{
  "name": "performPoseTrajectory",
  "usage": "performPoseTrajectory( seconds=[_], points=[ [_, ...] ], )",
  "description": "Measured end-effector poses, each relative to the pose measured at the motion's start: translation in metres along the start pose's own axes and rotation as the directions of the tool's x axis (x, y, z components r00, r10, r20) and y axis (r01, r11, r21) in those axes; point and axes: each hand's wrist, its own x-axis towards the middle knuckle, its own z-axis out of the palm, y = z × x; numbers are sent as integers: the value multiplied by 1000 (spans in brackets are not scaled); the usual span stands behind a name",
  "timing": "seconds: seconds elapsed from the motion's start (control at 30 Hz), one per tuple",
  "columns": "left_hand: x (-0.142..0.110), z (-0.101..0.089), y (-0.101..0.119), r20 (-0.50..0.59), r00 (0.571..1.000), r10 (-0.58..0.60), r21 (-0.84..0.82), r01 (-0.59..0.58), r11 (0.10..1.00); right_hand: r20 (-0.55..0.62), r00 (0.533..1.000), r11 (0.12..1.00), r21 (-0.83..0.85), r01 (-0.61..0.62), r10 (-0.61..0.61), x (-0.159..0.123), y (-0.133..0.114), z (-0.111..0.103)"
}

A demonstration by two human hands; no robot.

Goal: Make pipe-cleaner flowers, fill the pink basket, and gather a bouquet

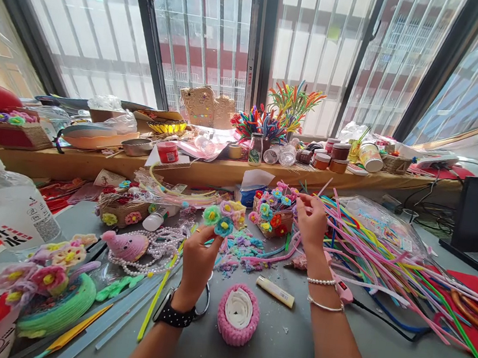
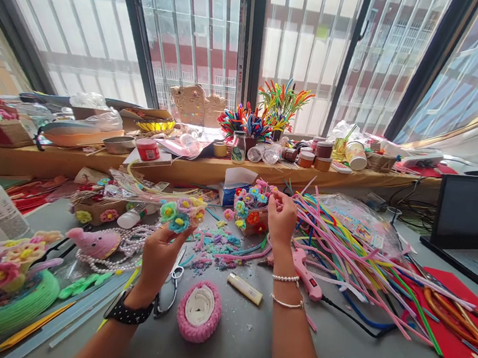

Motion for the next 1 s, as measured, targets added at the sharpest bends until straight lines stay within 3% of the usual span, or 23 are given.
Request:
performPoseTrajectory(
  seconds=[0.07,0.13,0.33,0.53,1.0],
  points=[
    [1,-2,0,-2,1000,2,6,-2,1000,83,983,981,-95,170,-163,-1,-16,8],
    [1,-3,-1,-5,1000,6,6,-6,1000,152,957,937,-215,274,-245,2,-28,20],
    [2,-4,-1,-25,1000,11,-14,-11,1000,346,922,815,-475,333,-175,22,-43,55],
    [6,-8,1,-49,999,-8,-33,6,999,305,948,821,-515,247,-94,24,-38,68],
    [7,-9,-6,-121,992,40,-8,-41,999,100,986,937,-311,156,-132,48,-39,50]
  ],
)
